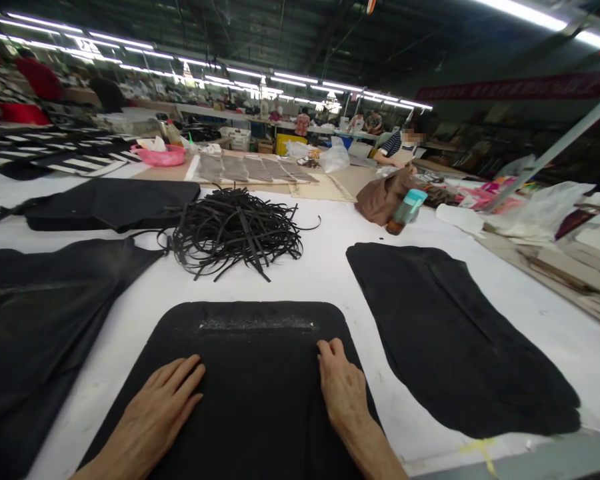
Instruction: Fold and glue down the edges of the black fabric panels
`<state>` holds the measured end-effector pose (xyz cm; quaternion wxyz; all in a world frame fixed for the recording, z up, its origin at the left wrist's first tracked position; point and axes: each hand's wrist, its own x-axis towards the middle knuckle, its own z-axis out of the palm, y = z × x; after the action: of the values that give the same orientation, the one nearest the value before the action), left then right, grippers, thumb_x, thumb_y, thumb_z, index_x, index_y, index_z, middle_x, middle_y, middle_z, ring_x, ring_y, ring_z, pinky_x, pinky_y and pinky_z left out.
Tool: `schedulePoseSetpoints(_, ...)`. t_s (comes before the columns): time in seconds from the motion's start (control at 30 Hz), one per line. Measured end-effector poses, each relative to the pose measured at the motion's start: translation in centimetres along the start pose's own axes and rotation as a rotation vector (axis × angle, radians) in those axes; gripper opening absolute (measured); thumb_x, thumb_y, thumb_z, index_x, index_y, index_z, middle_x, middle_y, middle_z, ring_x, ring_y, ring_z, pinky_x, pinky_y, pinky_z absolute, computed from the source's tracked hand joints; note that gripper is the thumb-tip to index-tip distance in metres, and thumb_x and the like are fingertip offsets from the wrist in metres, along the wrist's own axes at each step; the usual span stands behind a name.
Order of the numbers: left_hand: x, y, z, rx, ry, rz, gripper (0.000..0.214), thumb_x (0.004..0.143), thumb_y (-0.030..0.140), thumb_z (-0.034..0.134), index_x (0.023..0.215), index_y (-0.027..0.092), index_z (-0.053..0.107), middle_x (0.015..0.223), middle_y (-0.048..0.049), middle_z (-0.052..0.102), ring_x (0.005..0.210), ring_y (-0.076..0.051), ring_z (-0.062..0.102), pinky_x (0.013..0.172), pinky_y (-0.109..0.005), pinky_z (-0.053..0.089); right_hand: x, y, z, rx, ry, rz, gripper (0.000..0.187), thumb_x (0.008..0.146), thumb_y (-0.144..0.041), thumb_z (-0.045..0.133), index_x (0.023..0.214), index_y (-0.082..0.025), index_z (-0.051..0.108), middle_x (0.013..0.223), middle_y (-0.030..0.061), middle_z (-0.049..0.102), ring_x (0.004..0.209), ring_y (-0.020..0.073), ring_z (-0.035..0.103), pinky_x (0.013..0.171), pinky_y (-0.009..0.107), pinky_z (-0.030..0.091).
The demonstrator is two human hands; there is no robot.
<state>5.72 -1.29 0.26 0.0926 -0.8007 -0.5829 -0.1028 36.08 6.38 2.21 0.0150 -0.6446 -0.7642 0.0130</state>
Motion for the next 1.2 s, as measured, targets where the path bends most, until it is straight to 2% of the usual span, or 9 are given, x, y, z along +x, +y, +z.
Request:
schedulePoseSetpoints(0.1, -1.9, -1.0, 0.6, 0.034, 0.095, 0.015, 0.03, 0.085, 0.032, 0.044, 0.104, 0.019, 0.063, 0.108, -0.0084, 0.065, 0.092, -0.027, 0.06, 0.078, -0.039, 0.051, -0.4, 1.1, 0.8, 0.078, 0.039, 0.047, 0.027, 0.092, -0.019, 0.029, 0.104, -0.021, 0.053, 0.098, 0.0055, 0.055, 0.068, 0.0162, 0.059, 0.053, 0.026, 0.04)
schedulePoseSetpoints(0.2, -2.0, -1.2, -0.6, -0.116, 0.055, -0.049, 0.028, 0.085, 0.032, 0.043, 0.1, 0.022, 0.064, 0.108, -0.0068, 0.065, 0.095, -0.027, 0.059, 0.081, -0.039, 0.049, -0.4, 0.9, -0.7, 0.426, 0.083, 0.059, 0.024, 0.091, -0.025, 0.031, 0.095, -0.02, 0.055, 0.092, 0.0045, 0.057, 0.079, 0.0175, 0.057, 0.069, 0.028, 0.043)
schedulePoseSetpoints(0.43, 4.8, 3.6, -6.8, -1.149, -0.329, -0.48, 0.03, 0.087, 0.041, 0.042, 0.103, 0.024, 0.061, 0.105, -0.0017, 0.064, 0.1, -0.02, 0.055, 0.091, -0.03, 0.04, 0.2, -4.8, -7.0, 1.054, -0.05, 0.036, 0.023, 0.088, -0.038, 0.043, 0.09, -0.021, 0.058, 0.073, -0.0018, 0.054, 0.067, 0.0141, 0.05, 0.061, 0.024, 0.039)
schedulePoseSetpoints(0.53, 7.3, 6.2, -7.1, -1.716, -0.425, -0.508, 0.033, 0.084, 0.043, 0.046, 0.095, 0.016, 0.063, 0.092, -0.0054, 0.065, 0.093, -0.019, 0.056, 0.089, -0.031, 0.04, 0.2, -7.1, -7.9, 1.112, -0.052, -0.028, 0.021, 0.088, -0.036, 0.043, 0.091, -0.022, 0.058, 0.075, -0.0022, 0.055, 0.068, 0.0132, 0.051, 0.063, 0.023, 0.039)
schedulePoseSetpoints(0.63, 8.0, 7.0, -5.9, -2.025, -0.569, -0.512, 0.031, 0.078, 0.041, 0.053, 0.075, 0.012, 0.061, 0.058, -0.0012, 0.056, 0.059, -0.013, 0.052, 0.071, -0.029, 0.044, 0.5, -7.6, -8.0, 1.015, 0.0, -0.126, 0.022, 0.089, -0.035, 0.041, 0.086, -0.021, 0.058, 0.076, -0.0015, 0.056, 0.068, 0.0129, 0.051, 0.065, 0.024, 0.039)
schedulePoseSetpoints(0.77, 7.5, 5.5, -5.3, -1.77, -0.584, -0.538, 0.022, 0.073, 0.036, 0.056, 0.067, 0.015, 0.056, 0.045, 0.0082, 0.035, 0.04, -0.007, 0.029, 0.044, -0.022, 0.031, 0.8, -6.0, -7.5, 0.773, -0.186, -0.312, 0.025, 0.086, -0.036, 0.048, 0.071, -0.02, 0.06, 0.067, -0.0022, 0.056, 0.064, 0.0124, 0.05, 0.06, 0.023, 0.035)
schedulePoseSetpoints(0.87, 7.2, 3.8, -5.9, -1.395, -0.59, -0.49, 0.019, 0.074, 0.032, 0.053, 0.064, 0.016, 0.057, 0.048, 0.0072, 0.036, 0.045, -0.008, 0.03, 0.043, -0.022, 0.021, 0.8, -4.4, -7.0, 0.713, -0.385, -0.336, 0.023, 0.085, -0.033, 0.05, 0.068, -0.02, 0.06, 0.064, -0.004, 0.056, 0.063, 0.0115, 0.05, 0.059, 0.022, 0.033)
schedulePoseSetpoints(0.97, 7.1, 2.2, -6.4, -1.211, -0.57, -0.445, 0.018, 0.074, 0.028, 0.05, 0.063, 0.016, 0.058, 0.052, 0.006, 0.04, 0.051, -0.009, 0.035, 0.047, -0.022, 0.023, 0.8, -3.0, -6.8, 0.745, -0.5, -0.287, 0.015, 0.082, -0.03, 0.052, 0.073, -0.021, 0.061, 0.068, -0.0046, 0.057, 0.068, 0.0122, 0.051, 0.061, 0.021, 0.033)
schedulePoseSetpoints(1.2, 7.2, -1.5, -6.2, -1.085, -0.505, -0.389, 0.019, 0.075, 0.028, 0.047, 0.062, 0.017, 0.056, 0.054, 0.0051, 0.045, 0.055, -0.011, 0.041, 0.053, -0.023, 0.029, 2.2, -0.9, -7.1, 0.887, -0.49, -0.219, 0.025, 0.084, -0.035, 0.045, 0.068, -0.019, 0.056, 0.064, -0.0025, 0.048, 0.065, 0.0129, 0.043, 0.06, 0.023, 0.031)
